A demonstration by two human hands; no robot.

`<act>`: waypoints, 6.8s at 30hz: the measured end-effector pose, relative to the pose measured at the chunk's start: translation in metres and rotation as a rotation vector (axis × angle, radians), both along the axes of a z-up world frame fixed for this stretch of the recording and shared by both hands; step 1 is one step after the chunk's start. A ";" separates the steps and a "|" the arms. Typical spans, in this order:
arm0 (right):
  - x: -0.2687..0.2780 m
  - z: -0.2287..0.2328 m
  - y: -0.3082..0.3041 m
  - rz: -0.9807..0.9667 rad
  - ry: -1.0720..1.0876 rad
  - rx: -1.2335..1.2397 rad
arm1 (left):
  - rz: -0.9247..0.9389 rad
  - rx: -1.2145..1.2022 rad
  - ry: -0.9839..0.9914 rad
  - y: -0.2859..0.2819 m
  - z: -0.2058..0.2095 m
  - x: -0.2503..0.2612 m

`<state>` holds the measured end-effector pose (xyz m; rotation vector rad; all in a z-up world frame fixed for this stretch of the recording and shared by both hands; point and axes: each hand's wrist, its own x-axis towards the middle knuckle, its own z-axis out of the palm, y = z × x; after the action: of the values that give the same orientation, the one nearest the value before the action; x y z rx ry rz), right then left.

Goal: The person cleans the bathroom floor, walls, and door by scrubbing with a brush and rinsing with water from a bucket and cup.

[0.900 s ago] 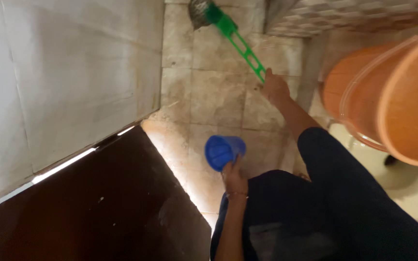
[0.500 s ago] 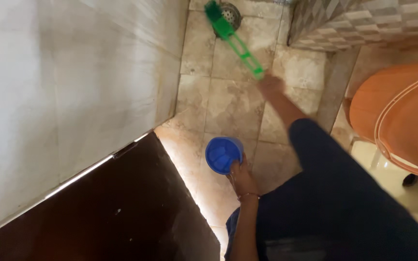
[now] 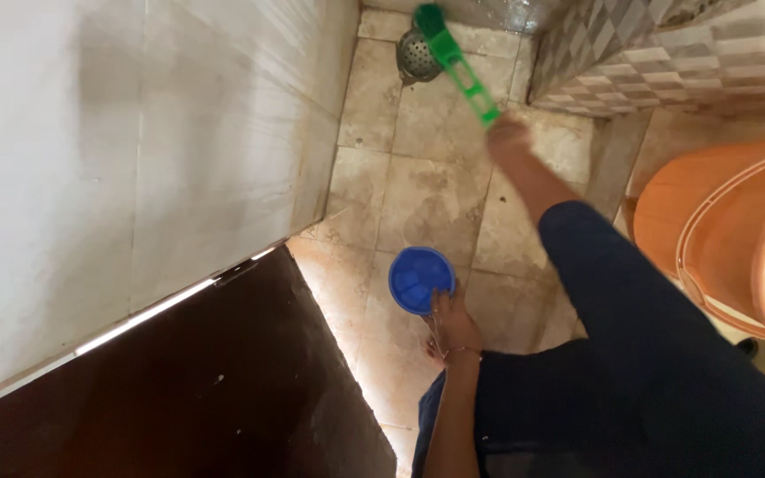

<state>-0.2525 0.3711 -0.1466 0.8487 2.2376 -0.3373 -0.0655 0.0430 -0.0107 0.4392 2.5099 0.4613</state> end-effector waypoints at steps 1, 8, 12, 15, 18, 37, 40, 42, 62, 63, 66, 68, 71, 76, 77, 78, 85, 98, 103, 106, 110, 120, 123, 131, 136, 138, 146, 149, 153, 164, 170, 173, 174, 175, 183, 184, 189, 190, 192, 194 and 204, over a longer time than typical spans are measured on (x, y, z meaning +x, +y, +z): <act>0.002 -0.004 -0.029 -0.025 0.020 -0.094 | -0.002 -0.002 -0.003 0.000 0.004 0.003; 0.030 -0.018 -0.022 0.040 -0.060 0.065 | 0.018 -0.060 -0.052 -0.002 -0.001 -0.006; 0.061 -0.028 -0.045 -0.002 -0.061 -0.091 | 0.003 -0.066 -0.002 -0.012 -0.012 -0.019; 0.066 -0.027 -0.058 0.008 -0.040 -0.121 | -0.101 -0.003 0.113 -0.005 -0.030 -0.051; 0.044 -0.025 -0.015 0.054 -0.021 0.033 | -0.386 -0.053 0.300 0.005 -0.053 -0.140; -0.022 0.002 -0.094 -0.137 0.167 -0.142 | -0.350 0.218 0.392 0.032 0.057 -0.281; 0.018 -0.003 -0.088 -0.278 0.140 -0.064 | -0.364 0.199 0.431 0.033 0.062 -0.267; 0.049 -0.014 -0.042 0.027 0.237 0.168 | -0.410 0.113 0.400 0.030 0.063 -0.252; 0.277 0.226 -0.095 -0.650 0.216 -0.535 | 0.111 0.114 -0.172 0.023 0.181 -0.012; 0.284 0.243 -0.095 -0.789 0.289 -0.712 | 0.176 0.147 -0.254 0.033 0.196 -0.004; 0.317 0.294 -0.096 -0.847 0.315 -0.809 | 0.246 -0.062 -0.345 0.054 0.233 0.021; 0.334 0.322 -0.103 -0.749 0.383 -0.781 | 0.248 0.022 -0.266 0.066 0.237 0.040; 0.346 0.351 -0.122 -0.572 0.574 -0.744 | 0.306 0.169 -0.199 0.080 0.243 0.063; 0.365 0.422 -0.184 -0.478 0.836 -0.908 | 0.600 0.248 -0.499 0.057 0.276 0.083; 0.370 0.447 -0.188 -0.346 0.684 -0.819 | 0.692 0.358 -0.506 0.049 0.280 0.084; 0.368 0.473 -0.191 -0.213 0.539 -0.727 | 0.781 0.470 -0.505 0.041 0.283 0.081; 0.400 0.491 -0.225 0.463 0.533 -0.503 | 0.897 0.562 -0.353 0.012 0.303 0.080; 0.394 0.396 -0.161 1.062 0.808 -0.209 | 0.723 0.632 -0.566 0.065 0.344 0.078; 0.396 0.445 -0.094 1.120 0.647 -0.131 | 0.658 0.575 -0.642 0.103 0.330 0.073; 0.407 0.466 -0.051 0.982 0.889 0.171 | 0.783 0.772 -0.817 0.111 0.323 0.073; 0.444 0.471 0.032 0.536 0.405 0.082 | 0.840 0.850 -0.829 0.089 0.319 0.062; 0.490 0.290 0.152 0.333 -0.106 0.186 | 0.990 0.657 -0.772 0.041 0.231 0.072; 0.484 0.229 0.141 0.400 -0.273 0.063 | 0.982 0.611 -0.786 0.030 0.207 0.083; 0.413 0.146 0.157 0.518 -0.109 0.158 | 0.994 0.580 -0.792 0.022 0.184 0.100; 0.459 0.168 0.154 0.467 0.127 0.173 | 0.940 0.579 -0.822 0.012 0.200 0.104; 0.488 0.209 0.144 0.474 0.161 0.233 | 0.924 0.539 -0.801 0.011 0.215 0.104; 0.476 0.477 0.063 0.728 0.059 0.023 | 0.886 0.505 -0.870 -0.016 0.288 0.135; 0.432 0.524 0.003 0.741 -0.127 -0.222 | 0.835 0.486 -0.895 -0.030 0.312 0.156; 0.409 0.560 -0.082 0.607 0.080 -0.308 | 0.800 0.515 -0.952 -0.044 0.346 0.190; 0.510 0.565 -0.204 0.449 0.410 -0.112 | 0.880 0.589 -0.880 -0.129 0.396 0.249; 0.516 0.601 -0.203 0.567 0.114 -0.238 | 0.930 0.613 -0.849 -0.140 0.404 0.289; 0.506 0.613 -0.213 0.715 -0.070 -0.313 | 0.981 0.640 -0.849 -0.139 0.401 0.312; 0.500 0.617 -0.220 0.766 -0.138 -0.352 | 0.998 0.649 -0.853 -0.138 0.399 0.315; 0.492 0.620 -0.225 0.777 -0.134 -0.348 | 1.004 0.658 -0.845 -0.137 0.395 0.314; 0.441 0.616 -0.220 0.528 -0.182 -0.399 | 0.909 0.659 -0.862 -0.128 0.389 0.332; 0.444 0.607 -0.207 0.528 -0.184 -0.401 | 0.910 0.657 -0.864 -0.124 0.392 0.333; 0.478 0.566 -0.144 0.239 0.170 -0.763 | 0.962 0.669 -0.887 -0.114 0.392 0.336; 0.485 0.564 -0.132 0.235 0.171 -0.764 | 0.960 0.667 -0.887 -0.113 0.390 0.336; 0.503 0.567 -0.110 0.047 0.186 -0.692 | 0.988 0.655 -0.878 -0.108 0.385 0.339; 0.515 0.570 -0.090 0.036 0.164 -0.617 | 0.984 0.659 -0.872 -0.103 0.381 0.338; 0.588 0.568 -0.050 -0.223 0.550 -0.374 | 0.940 0.631 -0.809 -0.065 0.409 0.313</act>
<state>0.3359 0.3210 0.4213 0.8726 2.4445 -1.1756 0.2476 -0.0225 0.3980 -0.6554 1.5815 1.4470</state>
